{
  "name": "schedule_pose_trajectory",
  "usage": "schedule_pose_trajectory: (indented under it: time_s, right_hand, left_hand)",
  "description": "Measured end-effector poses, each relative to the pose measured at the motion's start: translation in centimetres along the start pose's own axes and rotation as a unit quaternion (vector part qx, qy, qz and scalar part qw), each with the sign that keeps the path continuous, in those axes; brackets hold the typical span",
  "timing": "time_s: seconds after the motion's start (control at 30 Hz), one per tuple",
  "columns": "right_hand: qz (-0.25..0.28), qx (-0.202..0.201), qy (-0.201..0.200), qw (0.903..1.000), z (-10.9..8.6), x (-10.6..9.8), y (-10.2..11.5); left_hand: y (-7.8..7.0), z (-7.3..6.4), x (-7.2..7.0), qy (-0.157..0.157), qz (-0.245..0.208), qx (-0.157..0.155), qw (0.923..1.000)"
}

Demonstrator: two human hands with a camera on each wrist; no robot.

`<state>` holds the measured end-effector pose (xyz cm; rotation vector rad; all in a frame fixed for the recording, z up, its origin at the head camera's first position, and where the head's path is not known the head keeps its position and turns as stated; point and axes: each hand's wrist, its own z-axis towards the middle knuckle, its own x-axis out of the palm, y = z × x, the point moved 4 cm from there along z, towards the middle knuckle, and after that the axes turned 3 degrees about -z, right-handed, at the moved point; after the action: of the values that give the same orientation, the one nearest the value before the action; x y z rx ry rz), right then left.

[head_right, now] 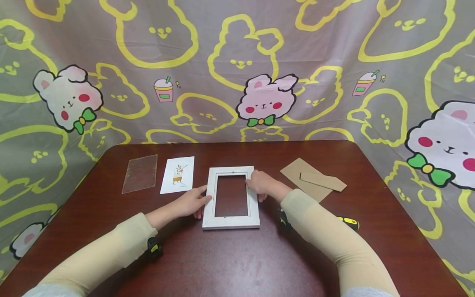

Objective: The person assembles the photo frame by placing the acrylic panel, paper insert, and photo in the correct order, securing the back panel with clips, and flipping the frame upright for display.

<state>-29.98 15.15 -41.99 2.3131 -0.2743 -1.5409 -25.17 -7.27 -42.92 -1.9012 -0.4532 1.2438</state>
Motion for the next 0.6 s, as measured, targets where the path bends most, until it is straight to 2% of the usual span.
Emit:
schedule_pose_trajectory:
  time_s: [0.1,0.33,0.6]
  right_hand:
    - [0.007,0.001,-0.001,1.0,0.0,0.0,-0.1]
    - [0.021,-0.019,-0.002,0.9996,0.0,-0.1,-0.2]
    - [0.076,-0.059,0.052,0.994,-0.1,-0.6,-1.3]
  left_hand:
    - [0.2,0.1,0.0,0.003,-0.014,-0.003,0.9999]
    - [0.6,0.2,-0.3,0.004,-0.07,-0.033,0.997]
    - [0.5,0.2,-0.3,0.005,-0.078,-0.041,0.9961]
